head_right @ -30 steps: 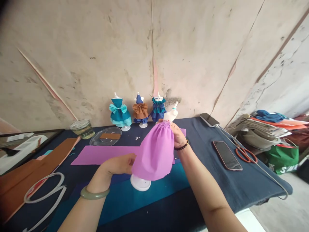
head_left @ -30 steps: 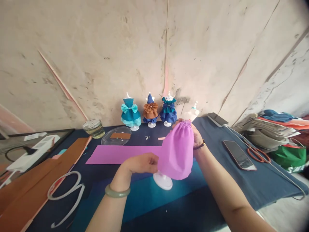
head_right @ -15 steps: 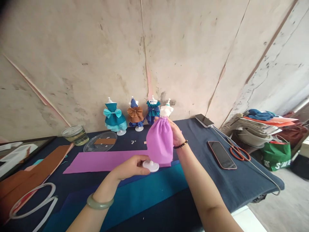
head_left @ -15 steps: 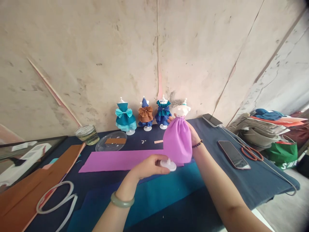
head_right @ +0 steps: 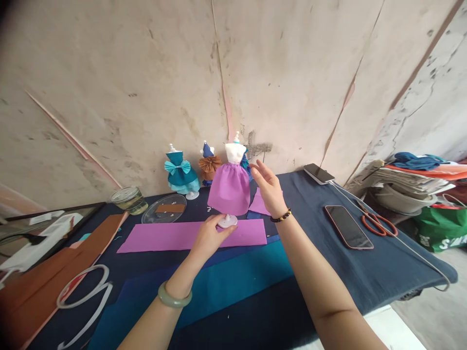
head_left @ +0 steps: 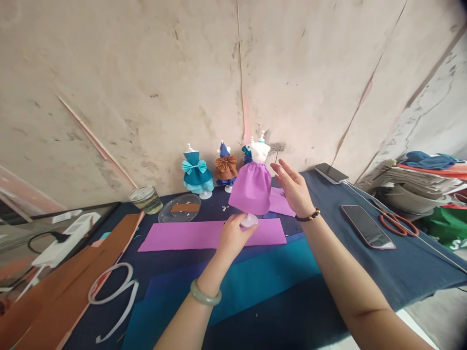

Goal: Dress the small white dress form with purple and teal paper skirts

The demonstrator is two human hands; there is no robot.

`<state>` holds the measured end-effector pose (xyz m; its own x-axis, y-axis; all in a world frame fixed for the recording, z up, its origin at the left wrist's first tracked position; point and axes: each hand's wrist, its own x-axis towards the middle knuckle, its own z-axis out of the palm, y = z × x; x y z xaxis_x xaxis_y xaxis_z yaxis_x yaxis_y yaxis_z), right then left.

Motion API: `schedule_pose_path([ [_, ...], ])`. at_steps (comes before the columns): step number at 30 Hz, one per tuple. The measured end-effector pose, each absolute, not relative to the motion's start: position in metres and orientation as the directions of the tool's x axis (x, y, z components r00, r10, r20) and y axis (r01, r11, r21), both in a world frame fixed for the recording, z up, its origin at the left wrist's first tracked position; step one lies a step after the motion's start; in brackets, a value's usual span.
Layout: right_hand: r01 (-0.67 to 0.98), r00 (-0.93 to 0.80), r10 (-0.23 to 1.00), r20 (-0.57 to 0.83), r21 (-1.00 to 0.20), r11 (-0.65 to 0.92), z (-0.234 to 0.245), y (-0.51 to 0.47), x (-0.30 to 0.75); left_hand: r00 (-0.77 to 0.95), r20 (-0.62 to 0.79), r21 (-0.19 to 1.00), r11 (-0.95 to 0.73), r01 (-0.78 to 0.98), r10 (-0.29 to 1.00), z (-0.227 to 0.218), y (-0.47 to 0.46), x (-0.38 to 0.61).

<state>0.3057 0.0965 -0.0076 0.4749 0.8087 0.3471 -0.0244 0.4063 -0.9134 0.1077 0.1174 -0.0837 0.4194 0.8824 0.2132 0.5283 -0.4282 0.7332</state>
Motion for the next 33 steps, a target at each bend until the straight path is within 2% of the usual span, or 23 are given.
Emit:
schedule_pose_path([
  [4, -0.019, 0.459, 0.79, 0.407, -0.884, 0.467, -0.004, 0.095, 0.307, 0.484, 0.232, 0.633, -0.509, 0.584, 0.843, -0.086, 0.109, 0.112],
  [7, 0.003, 0.429, 0.776, 0.461, -0.861, 0.509, -0.001, 0.092, 0.306, 0.501, 0.196, 0.632, -0.499, 0.592, 0.843, -0.087, 0.104, 0.115],
  [9, 0.008, 0.449, 0.768, 0.457, -0.862, 0.507, 0.0, 0.091, 0.306, 0.51, 0.152, 0.684, -0.462, 0.564, 0.847, -0.084, 0.102, 0.115],
  [11, 0.002, 0.479, 0.759, 0.441, -0.865, 0.502, 0.0, 0.091, 0.307, 0.543, 0.101, 0.786, -0.402, 0.47, 0.833, -0.081, 0.103, 0.113],
  [14, -0.032, 0.519, 0.733, 0.439, -0.848, 0.53, -0.001, 0.093, 0.308, 0.601, 0.023, 0.955, -0.195, 0.222, 0.799, -0.078, 0.109, 0.109],
  [16, -0.059, 0.519, 0.731, 0.443, -0.834, 0.548, -0.001, 0.095, 0.308, 0.597, -0.006, 0.999, -0.022, 0.04, 0.802, -0.078, 0.116, 0.107],
  [19, -0.062, 0.48, 0.76, 0.438, -0.847, 0.527, -0.002, 0.095, 0.305, 0.558, -0.036, 0.951, 0.2, -0.235, 0.829, -0.081, 0.124, 0.106],
  [22, -0.036, 0.443, 0.785, 0.433, -0.866, 0.498, -0.003, 0.095, 0.301, 0.56, -0.119, 0.84, 0.384, -0.383, 0.82, -0.086, 0.128, 0.105],
  [27, -0.065, 0.428, 0.795, 0.43, -0.862, 0.502, -0.005, 0.095, 0.298, 0.574, -0.161, 0.795, 0.45, -0.406, 0.803, -0.089, 0.13, 0.102],
  [33, -0.037, 0.434, 0.791, 0.431, -0.869, 0.493, -0.004, 0.094, 0.3, 0.582, -0.208, 0.812, 0.47, -0.345, 0.786, -0.086, 0.131, 0.098],
])
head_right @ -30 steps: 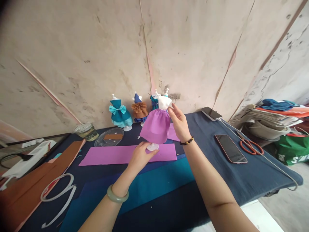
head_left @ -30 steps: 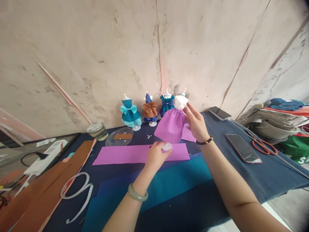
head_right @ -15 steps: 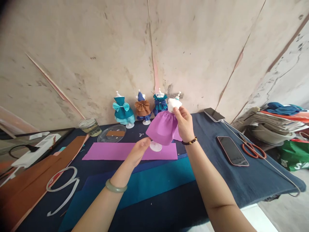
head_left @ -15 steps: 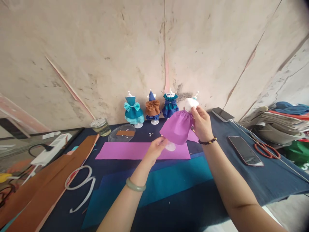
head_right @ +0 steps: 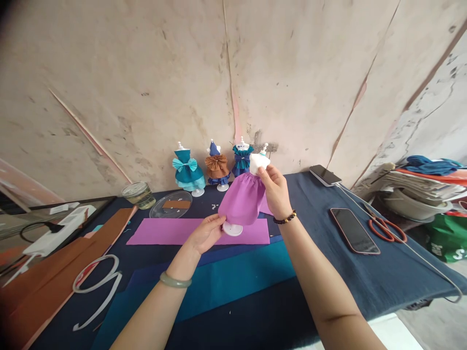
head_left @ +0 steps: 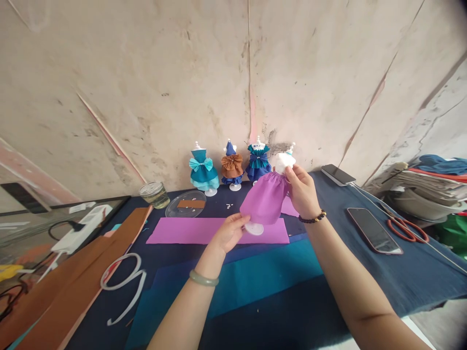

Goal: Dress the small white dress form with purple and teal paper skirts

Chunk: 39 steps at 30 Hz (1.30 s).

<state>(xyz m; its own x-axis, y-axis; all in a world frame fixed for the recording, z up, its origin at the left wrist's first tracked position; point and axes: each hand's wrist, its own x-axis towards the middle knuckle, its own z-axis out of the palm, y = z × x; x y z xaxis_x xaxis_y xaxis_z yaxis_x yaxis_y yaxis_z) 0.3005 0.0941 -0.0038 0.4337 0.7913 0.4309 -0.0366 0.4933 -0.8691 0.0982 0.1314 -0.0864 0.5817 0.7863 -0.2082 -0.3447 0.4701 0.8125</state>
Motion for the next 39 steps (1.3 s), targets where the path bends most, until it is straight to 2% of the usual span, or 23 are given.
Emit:
schedule_pose_path([
  [3, -0.017, 0.454, 0.789, 0.413, -0.882, 0.471, -0.003, 0.093, 0.299, 0.534, -0.23, 0.832, 0.449, -0.326, 0.814, -0.085, 0.138, 0.093],
  [7, -0.061, 0.435, 0.794, 0.424, -0.866, 0.495, -0.001, 0.089, 0.29, 0.304, -0.191, 0.866, 0.306, -0.395, 0.933, -0.078, 0.146, 0.086],
  [9, -0.067, 0.392, 0.815, 0.427, -0.87, 0.488, 0.0, 0.086, 0.282, 0.182, -0.092, 0.909, 0.157, -0.386, 0.979, -0.069, 0.143, 0.083],
  [10, -0.062, 0.363, 0.83, 0.424, -0.878, 0.475, 0.0, 0.084, 0.277, 0.142, 0.006, 0.94, 0.043, -0.339, 0.99, -0.064, 0.14, 0.082],
  [12, -0.047, 0.296, 0.859, 0.418, -0.891, 0.451, 0.0, 0.081, 0.267, 0.176, 0.222, 0.959, -0.183, -0.216, 0.959, -0.052, 0.13, 0.081],
  [14, -0.04, 0.23, 0.879, 0.419, -0.898, 0.438, -0.001, 0.079, 0.257, 0.202, 0.363, 0.931, -0.344, -0.123, 0.91, -0.041, 0.12, 0.079],
  [17, -0.052, 0.18, 0.901, 0.394, -0.911, 0.409, -0.004, 0.074, 0.244, 0.19, 0.494, 0.866, -0.5, -0.016, 0.849, -0.029, 0.108, 0.076],
  [21, -0.061, 0.165, 0.924, 0.345, -0.932, 0.358, -0.005, 0.069, 0.234, 0.191, 0.595, 0.771, -0.622, 0.136, 0.78, -0.022, 0.099, 0.075],
  [25, -0.046, 0.146, 0.938, 0.315, -0.945, 0.324, -0.006, 0.065, 0.228, 0.181, 0.623, 0.735, -0.649, 0.195, 0.761, -0.018, 0.095, 0.077],
  [32, -0.1, 0.019, 0.956, 0.294, -0.951, 0.294, -0.005, 0.068, 0.237, 0.171, 0.464, 0.864, -0.486, 0.13, 0.869, -0.017, 0.102, 0.077],
  [35, -0.019, 0.006, 0.954, 0.299, -0.954, 0.299, -0.004, 0.072, 0.248, 0.171, 0.426, 0.883, -0.449, 0.135, 0.889, -0.021, 0.109, 0.076],
  [39, 0.181, -0.025, 0.956, 0.293, -0.939, 0.292, -0.005, 0.076, 0.254, 0.194, 0.409, 0.882, -0.44, 0.166, 0.892, -0.026, 0.116, 0.074],
])
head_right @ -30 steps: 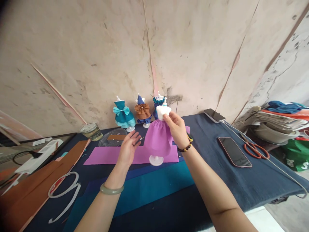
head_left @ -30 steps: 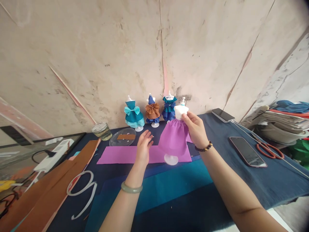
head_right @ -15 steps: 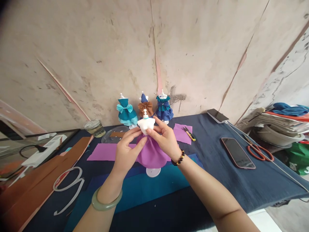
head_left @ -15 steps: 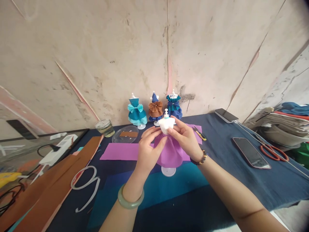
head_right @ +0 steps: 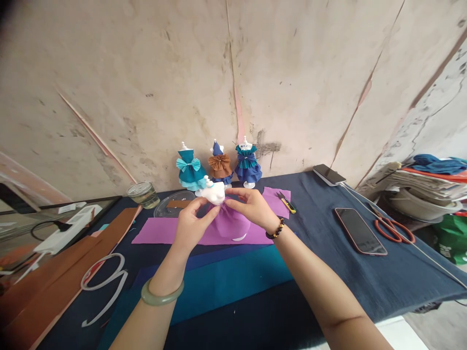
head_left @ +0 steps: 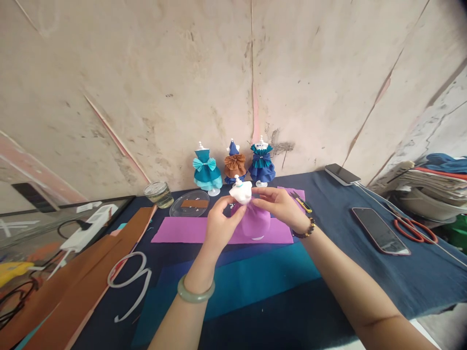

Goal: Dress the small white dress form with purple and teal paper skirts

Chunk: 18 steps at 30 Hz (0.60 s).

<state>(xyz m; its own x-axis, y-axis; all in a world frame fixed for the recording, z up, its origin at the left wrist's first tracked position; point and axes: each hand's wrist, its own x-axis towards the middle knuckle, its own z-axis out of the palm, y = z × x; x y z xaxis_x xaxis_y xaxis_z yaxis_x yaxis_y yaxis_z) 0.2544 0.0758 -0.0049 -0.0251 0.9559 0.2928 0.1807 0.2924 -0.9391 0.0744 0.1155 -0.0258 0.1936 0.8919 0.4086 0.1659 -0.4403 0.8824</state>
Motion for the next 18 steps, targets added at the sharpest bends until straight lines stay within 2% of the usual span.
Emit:
schedule_pose_path([
  [3, 0.294, -0.012, 0.926, 0.377, -0.884, 0.363, -0.008, 0.078, 0.253, 0.199, 0.41, 0.879, -0.443, 0.174, 0.89, -0.027, 0.117, 0.074],
  [6, 0.324, 0.007, 0.899, 0.437, -0.852, 0.411, -0.012, 0.08, 0.25, 0.196, 0.446, 0.861, -0.478, 0.175, 0.873, -0.029, 0.118, 0.075],
  [14, 0.32, 0.038, 0.921, 0.388, -0.878, 0.356, -0.015, 0.084, 0.251, 0.159, 0.412, 0.897, -0.43, 0.102, 0.897, -0.035, 0.116, 0.078],
  [18, 0.342, -0.081, 0.895, 0.439, -0.831, 0.439, -0.013, 0.084, 0.257, 0.2, 0.345, 0.933, -0.359, 0.034, 0.917, -0.04, 0.119, 0.079],
])
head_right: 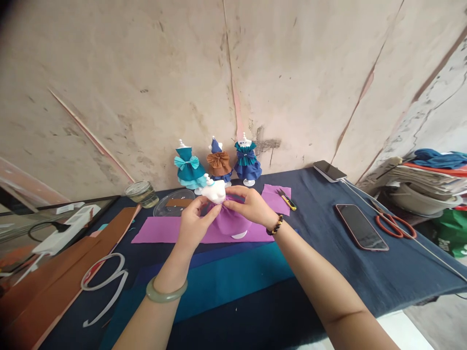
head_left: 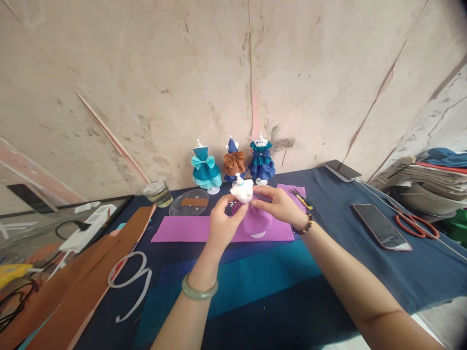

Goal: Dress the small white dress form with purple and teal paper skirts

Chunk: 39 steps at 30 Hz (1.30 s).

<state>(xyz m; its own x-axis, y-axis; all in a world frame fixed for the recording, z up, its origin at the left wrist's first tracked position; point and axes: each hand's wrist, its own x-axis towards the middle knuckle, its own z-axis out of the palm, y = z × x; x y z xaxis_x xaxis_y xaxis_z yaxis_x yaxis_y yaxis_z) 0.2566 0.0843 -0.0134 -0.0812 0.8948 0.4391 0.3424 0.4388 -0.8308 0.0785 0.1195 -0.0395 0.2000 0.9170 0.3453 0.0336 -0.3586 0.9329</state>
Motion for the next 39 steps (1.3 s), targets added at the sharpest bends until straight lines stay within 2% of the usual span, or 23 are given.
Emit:
schedule_pose_path([
  [4, 0.358, -0.214, 0.859, 0.465, -0.781, 0.512, -0.011, 0.084, 0.264, 0.32, 0.229, 0.97, -0.188, -0.154, 0.919, -0.045, 0.123, 0.081],
  [8, 0.367, -0.245, 0.871, 0.426, -0.791, 0.49, -0.012, 0.085, 0.269, 0.334, 0.249, 0.965, -0.204, -0.163, 0.909, -0.044, 0.123, 0.082],
  [11, 0.387, -0.123, 0.898, 0.422, -0.813, 0.434, -0.014, 0.088, 0.271, 0.211, 0.302, 0.948, -0.27, -0.166, 0.93, -0.037, 0.123, 0.077],
  [16, 0.302, 0.212, 0.895, 0.393, -0.897, 0.322, -0.017, 0.097, 0.278, -0.157, 0.333, 0.887, -0.365, -0.283, 0.93, -0.018, 0.132, 0.052],
  [20, 0.269, 0.317, 0.861, 0.398, -0.908, 0.321, -0.02, 0.125, 0.279, -0.293, 0.339, 0.853, -0.424, -0.304, 0.894, -0.009, 0.139, 0.029],
  [29, 0.286, 0.221, 0.9, 0.377, -0.907, 0.309, -0.029, 0.191, 0.274, -0.286, 0.189, 0.851, -0.302, -0.429, 0.94, -0.009, 0.15, 0.016],
  [39, 0.248, 0.105, 0.938, 0.332, -0.922, 0.298, -0.031, 0.196, 0.294, -0.145, 0.113, 0.92, -0.158, -0.357, 0.983, -0.031, 0.164, 0.026],
])
